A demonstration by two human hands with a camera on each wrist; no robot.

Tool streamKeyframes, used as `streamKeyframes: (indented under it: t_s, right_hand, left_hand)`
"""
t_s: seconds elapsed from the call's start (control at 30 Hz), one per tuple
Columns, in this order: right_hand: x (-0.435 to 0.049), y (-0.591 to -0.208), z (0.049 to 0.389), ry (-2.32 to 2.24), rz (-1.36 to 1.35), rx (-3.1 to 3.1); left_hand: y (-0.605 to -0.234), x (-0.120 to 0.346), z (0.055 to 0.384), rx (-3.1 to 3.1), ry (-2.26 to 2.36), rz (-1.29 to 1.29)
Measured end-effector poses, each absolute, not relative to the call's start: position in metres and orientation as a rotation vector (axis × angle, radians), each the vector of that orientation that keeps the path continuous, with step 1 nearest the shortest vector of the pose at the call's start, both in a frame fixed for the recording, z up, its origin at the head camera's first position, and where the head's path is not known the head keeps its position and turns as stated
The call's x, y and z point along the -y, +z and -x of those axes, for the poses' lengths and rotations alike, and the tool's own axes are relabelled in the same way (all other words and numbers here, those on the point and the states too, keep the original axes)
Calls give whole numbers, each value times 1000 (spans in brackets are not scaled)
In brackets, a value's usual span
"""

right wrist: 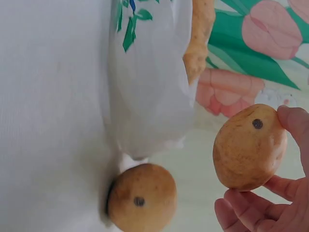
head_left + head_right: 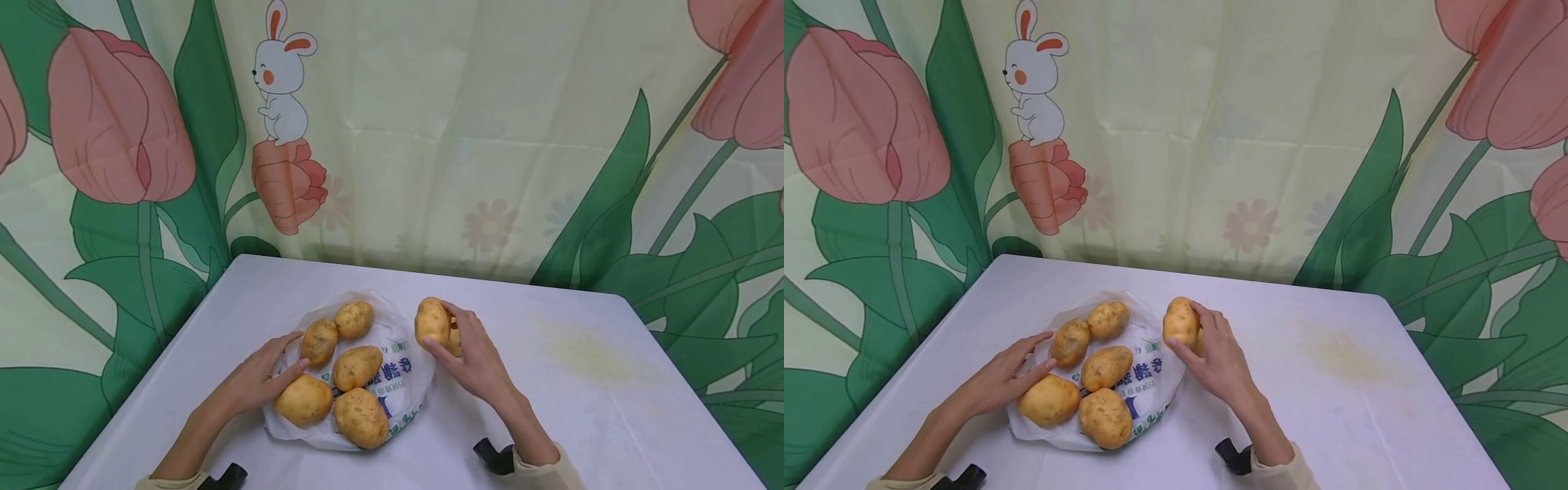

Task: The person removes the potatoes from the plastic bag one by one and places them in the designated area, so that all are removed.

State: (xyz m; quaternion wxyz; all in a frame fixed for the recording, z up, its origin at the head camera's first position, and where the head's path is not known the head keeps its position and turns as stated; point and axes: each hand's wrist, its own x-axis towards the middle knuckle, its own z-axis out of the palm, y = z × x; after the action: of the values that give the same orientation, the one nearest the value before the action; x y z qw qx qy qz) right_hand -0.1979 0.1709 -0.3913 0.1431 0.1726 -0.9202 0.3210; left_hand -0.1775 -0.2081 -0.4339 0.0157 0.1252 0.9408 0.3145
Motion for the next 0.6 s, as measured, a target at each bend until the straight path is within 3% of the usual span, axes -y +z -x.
streamKeyframes:
  t_s: [0.6]
  right_hand:
    - [-217,-388,206,786,-407,2653]
  left_hand:
    - [-437,209,179,-2923,990,-384]
